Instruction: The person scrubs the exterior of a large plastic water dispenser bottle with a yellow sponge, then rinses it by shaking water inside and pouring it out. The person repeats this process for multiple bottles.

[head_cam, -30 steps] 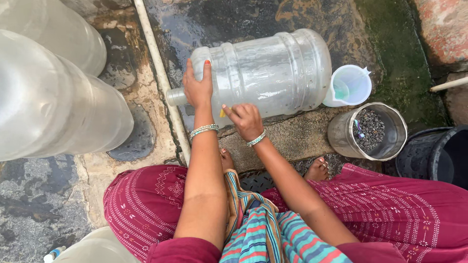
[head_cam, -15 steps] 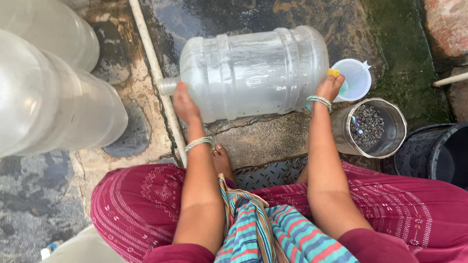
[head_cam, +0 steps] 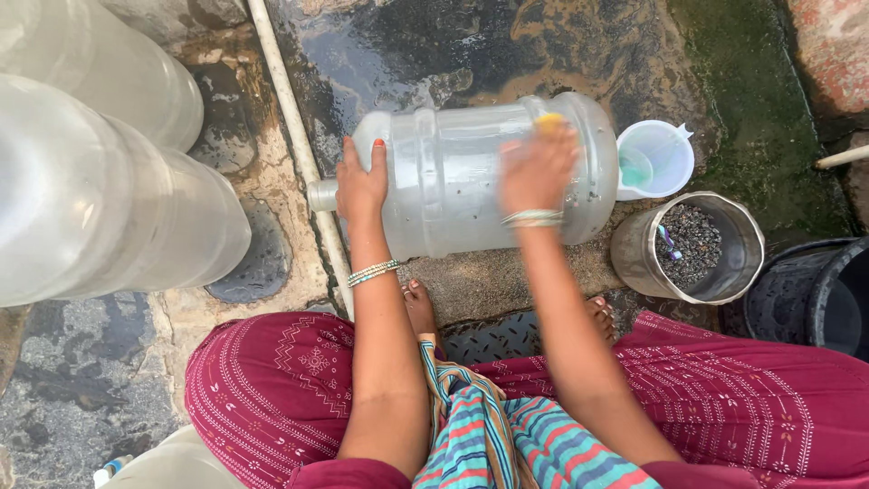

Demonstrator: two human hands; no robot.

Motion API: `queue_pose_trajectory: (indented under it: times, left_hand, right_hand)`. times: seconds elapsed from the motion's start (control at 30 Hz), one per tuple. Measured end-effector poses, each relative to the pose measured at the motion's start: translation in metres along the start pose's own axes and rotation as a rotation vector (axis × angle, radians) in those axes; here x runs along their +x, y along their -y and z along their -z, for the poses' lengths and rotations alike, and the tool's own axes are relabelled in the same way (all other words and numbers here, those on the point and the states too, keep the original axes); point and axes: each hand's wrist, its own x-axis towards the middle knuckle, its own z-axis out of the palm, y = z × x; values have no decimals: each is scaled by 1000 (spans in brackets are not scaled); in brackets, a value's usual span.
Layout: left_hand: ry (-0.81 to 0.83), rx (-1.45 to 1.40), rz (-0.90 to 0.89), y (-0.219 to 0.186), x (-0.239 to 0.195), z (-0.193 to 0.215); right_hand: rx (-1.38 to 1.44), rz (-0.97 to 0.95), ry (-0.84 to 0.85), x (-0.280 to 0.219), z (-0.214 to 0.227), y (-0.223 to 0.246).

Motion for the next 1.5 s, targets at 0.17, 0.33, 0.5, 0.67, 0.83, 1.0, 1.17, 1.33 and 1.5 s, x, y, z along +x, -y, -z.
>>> queue_pose_trajectory:
  times: [0.17, 0.33, 0.5, 0.67, 0.83, 1.0, 1.17, 1.33, 1.5]
  left_hand:
    - [17, -16, -59, 5, 23, -1]
    - [53, 44, -11, -5, 29, 3]
    - [89, 89, 51, -28, 26, 11]
    - [109, 123, 35, -37, 37, 17]
    - [105, 139, 34, -41, 47, 14]
    - [89, 116, 49, -46, 50, 13]
    - [71, 120, 50, -52, 51, 17]
    - [64, 112, 40, -40, 57, 8]
    - [-14, 50, -88, -38, 80, -1]
  right_hand:
    - [495, 526, 233, -46, 46, 139]
    - [264, 180, 136, -17, 56, 51]
    - [151, -168, 160, -10, 49, -25]
    - [358, 134, 227, -49, 27, 88]
    - [402, 455, 411, -86, 17, 114]
    - [19, -122, 141, -65, 13, -28]
    - [228, -117, -17, -78, -2, 8]
    - [310, 548, 442, -118, -16, 97]
    - [209, 175, -145, -109, -25, -2]
